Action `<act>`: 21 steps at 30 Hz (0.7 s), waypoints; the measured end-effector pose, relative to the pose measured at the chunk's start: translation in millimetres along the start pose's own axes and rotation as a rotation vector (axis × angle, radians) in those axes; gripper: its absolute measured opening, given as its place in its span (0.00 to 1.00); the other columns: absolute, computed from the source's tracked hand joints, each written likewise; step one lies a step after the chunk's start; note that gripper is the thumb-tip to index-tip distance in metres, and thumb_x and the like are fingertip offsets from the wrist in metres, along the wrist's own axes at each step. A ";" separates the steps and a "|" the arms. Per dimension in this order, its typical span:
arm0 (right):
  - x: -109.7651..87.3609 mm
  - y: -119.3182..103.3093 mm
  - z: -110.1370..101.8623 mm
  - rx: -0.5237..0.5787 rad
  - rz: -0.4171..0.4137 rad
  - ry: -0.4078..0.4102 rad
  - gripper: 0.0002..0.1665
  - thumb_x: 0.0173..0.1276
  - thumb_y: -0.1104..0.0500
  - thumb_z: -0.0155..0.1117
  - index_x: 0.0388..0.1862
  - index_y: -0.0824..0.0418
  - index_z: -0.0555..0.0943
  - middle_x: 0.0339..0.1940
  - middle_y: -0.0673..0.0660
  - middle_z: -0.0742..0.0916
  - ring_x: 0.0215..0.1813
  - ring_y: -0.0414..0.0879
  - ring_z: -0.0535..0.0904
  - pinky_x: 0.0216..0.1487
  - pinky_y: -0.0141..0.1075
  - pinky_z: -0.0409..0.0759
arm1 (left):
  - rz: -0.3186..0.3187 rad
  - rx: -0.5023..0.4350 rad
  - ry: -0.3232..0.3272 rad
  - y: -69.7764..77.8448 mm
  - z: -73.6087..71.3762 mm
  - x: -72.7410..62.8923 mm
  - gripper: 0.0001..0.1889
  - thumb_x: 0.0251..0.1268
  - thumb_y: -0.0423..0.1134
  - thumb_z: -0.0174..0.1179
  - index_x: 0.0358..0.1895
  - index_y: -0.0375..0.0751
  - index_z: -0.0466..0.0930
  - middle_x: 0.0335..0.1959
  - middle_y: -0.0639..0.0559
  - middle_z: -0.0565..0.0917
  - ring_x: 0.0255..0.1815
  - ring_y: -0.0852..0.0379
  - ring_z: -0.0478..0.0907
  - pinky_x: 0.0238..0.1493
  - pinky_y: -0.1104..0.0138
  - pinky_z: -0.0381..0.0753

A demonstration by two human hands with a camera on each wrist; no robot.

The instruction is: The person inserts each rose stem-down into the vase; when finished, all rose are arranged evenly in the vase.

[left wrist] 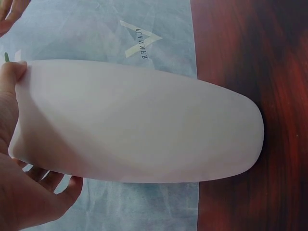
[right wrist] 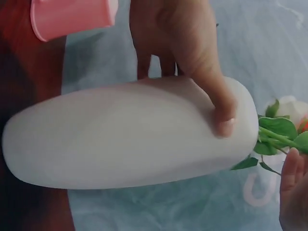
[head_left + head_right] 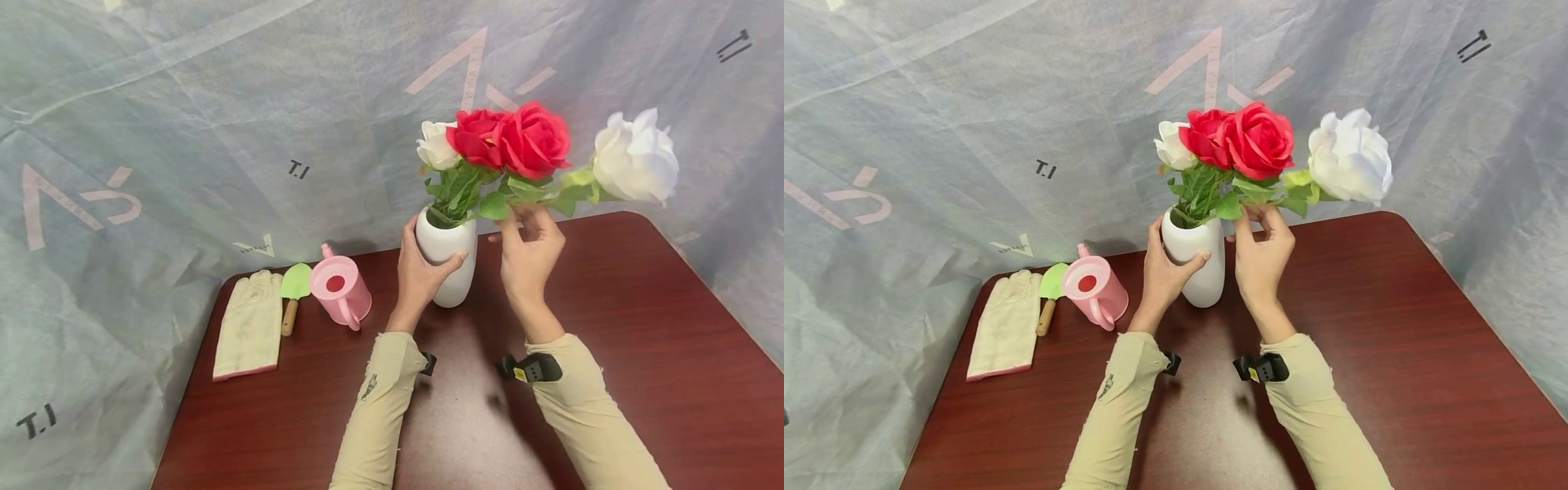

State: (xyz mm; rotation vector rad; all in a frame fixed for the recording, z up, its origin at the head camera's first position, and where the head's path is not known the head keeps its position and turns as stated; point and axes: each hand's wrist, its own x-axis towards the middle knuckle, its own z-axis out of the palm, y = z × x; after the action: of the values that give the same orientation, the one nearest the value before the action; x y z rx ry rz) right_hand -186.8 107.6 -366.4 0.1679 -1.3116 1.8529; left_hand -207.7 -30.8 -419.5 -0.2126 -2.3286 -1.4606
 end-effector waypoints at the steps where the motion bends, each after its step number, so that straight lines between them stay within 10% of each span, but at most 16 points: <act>1: 0.8 1.7 0.8 -0.042 0.002 -0.018 0.09 0.56 0.72 0.66 0.37 0.74 0.82 0.28 0.58 0.85 0.24 0.43 0.78 0.20 0.30 0.76 | 0.001 -0.001 -0.001 -0.4 -0.2 0.0 0.48 0.38 0.51 0.73 0.67 0.54 0.57 0.57 0.56 0.70 0.51 0.59 0.70 0.48 0.63 0.71; 9: -8.8 16.3 5.7 -0.466 0.070 -0.172 0.03 0.57 0.66 0.62 0.27 0.66 0.82 0.22 0.56 0.80 0.22 0.36 0.75 0.25 0.26 0.70 | 0.015 0.000 -0.004 -1.2 -1.3 -0.9 0.47 0.41 0.52 0.72 0.68 0.53 0.56 0.57 0.55 0.69 0.49 0.58 0.71 0.46 0.60 0.73; 21: -3.2 0.1 2.8 -0.446 0.297 -0.311 0.12 0.55 0.62 0.68 0.36 0.69 0.83 0.19 0.55 0.74 0.24 0.42 0.68 0.26 0.29 0.66 | 0.027 0.008 -0.004 -0.4 0.1 0.8 0.48 0.40 0.51 0.72 0.68 0.53 0.56 0.57 0.55 0.69 0.50 0.58 0.70 0.47 0.61 0.72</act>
State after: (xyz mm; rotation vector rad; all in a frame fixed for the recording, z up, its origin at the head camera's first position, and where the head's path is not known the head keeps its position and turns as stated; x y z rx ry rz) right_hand -185.7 103.5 -367.0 0.0231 -2.0246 1.7648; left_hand -208.6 -31.0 -419.7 -0.2436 -2.3254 -1.4391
